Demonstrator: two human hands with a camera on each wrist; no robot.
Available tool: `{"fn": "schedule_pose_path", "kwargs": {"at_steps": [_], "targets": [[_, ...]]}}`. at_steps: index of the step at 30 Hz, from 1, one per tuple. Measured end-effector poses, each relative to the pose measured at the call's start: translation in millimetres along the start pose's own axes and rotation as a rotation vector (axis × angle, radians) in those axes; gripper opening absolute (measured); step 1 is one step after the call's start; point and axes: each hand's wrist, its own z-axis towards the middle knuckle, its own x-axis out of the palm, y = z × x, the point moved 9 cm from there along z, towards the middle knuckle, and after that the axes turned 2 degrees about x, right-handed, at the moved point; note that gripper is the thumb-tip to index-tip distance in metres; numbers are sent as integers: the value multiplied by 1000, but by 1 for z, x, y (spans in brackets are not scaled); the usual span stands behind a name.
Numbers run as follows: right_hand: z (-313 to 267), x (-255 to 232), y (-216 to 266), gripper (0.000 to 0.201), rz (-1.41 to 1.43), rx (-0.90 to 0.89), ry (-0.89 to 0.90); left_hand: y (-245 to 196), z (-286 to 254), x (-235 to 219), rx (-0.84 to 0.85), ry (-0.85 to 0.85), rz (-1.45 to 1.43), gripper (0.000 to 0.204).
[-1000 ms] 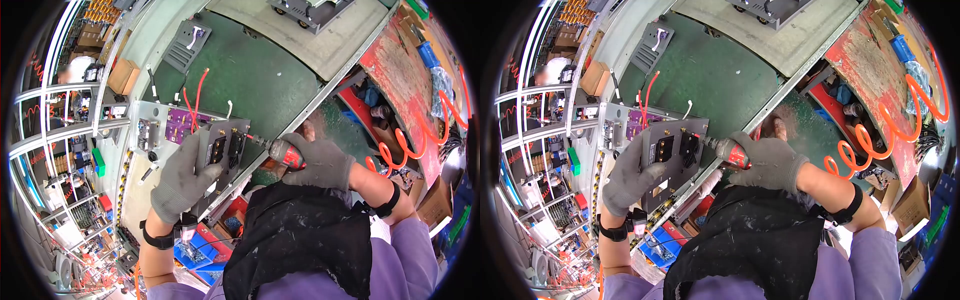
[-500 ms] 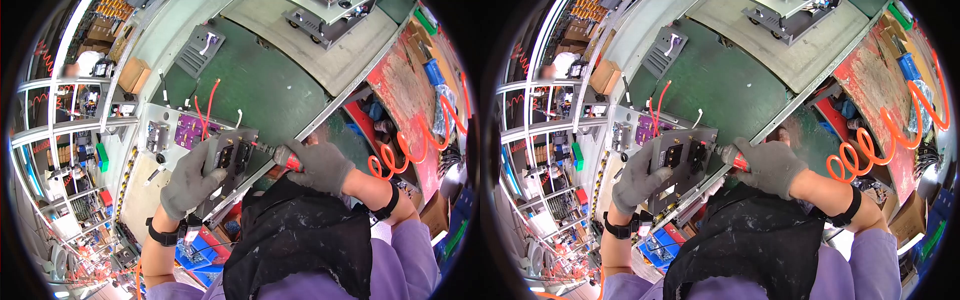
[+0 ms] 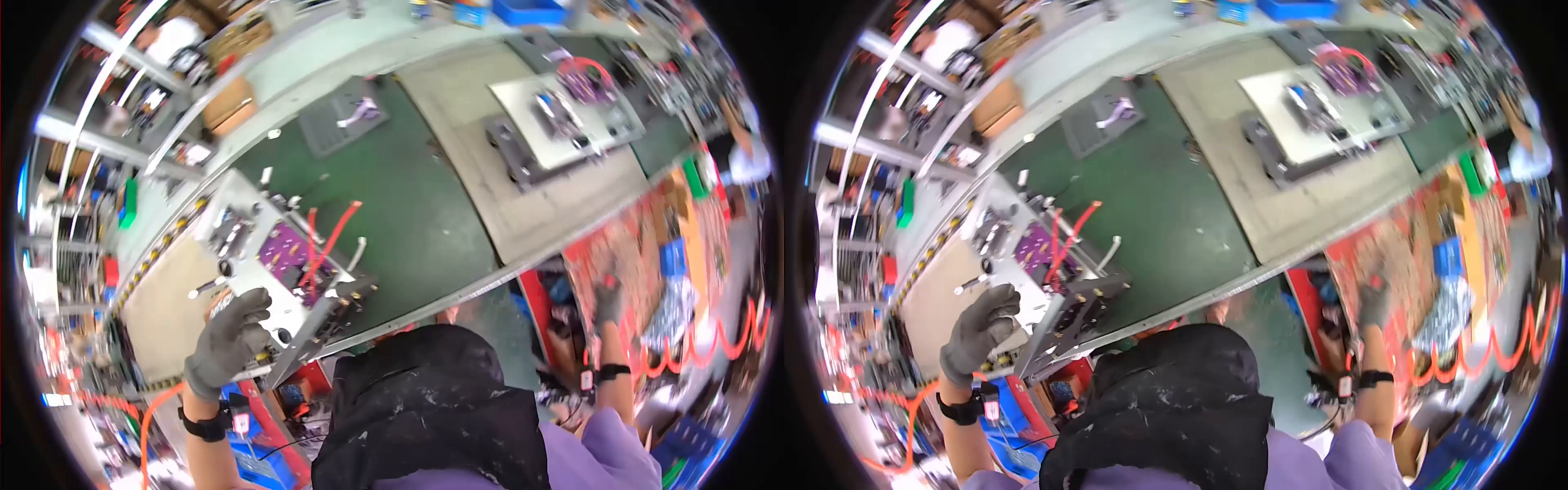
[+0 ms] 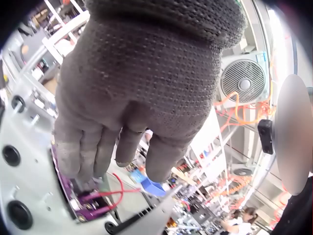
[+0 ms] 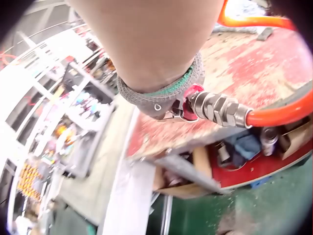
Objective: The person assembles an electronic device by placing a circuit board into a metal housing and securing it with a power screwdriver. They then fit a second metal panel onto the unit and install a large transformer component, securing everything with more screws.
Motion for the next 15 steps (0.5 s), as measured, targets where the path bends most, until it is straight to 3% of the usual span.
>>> {"fn": "schedule_pose_path", "kwargs": {"at_steps": [1,3,4,5,7,9,11,12,14,15], "targets": [[22,71,-78,35,30,95,33,9,-8,-13,9,-20,-12,55],[36,68,-91,41,-333,268,362,24,-19,-38,-71,-115,-6,51],[0,-53,-39,66,295,731,136,24,-22,-45,-144,-167,-88,47],[12,-33,-60,69,-262,718,-61,34,-27,-58,-158,-204,-89,47],[8,-145,75,60,-12,637,-133,73,-30,-90,-190,-342,-115,45],[41,-136,160,58,282,2,-296,89,-20,-120,-209,-415,-156,46],[12,-184,318,56,853,-275,111,109,6,-164,-116,-538,32,48],[-18,-218,390,60,801,-588,174,108,18,-187,-87,-608,233,47],[-94,-312,487,56,822,-1048,14,108,51,-221,-89,-691,559,44],[-112,-322,508,48,959,-1096,30,112,70,-234,-121,-707,681,41]]}}
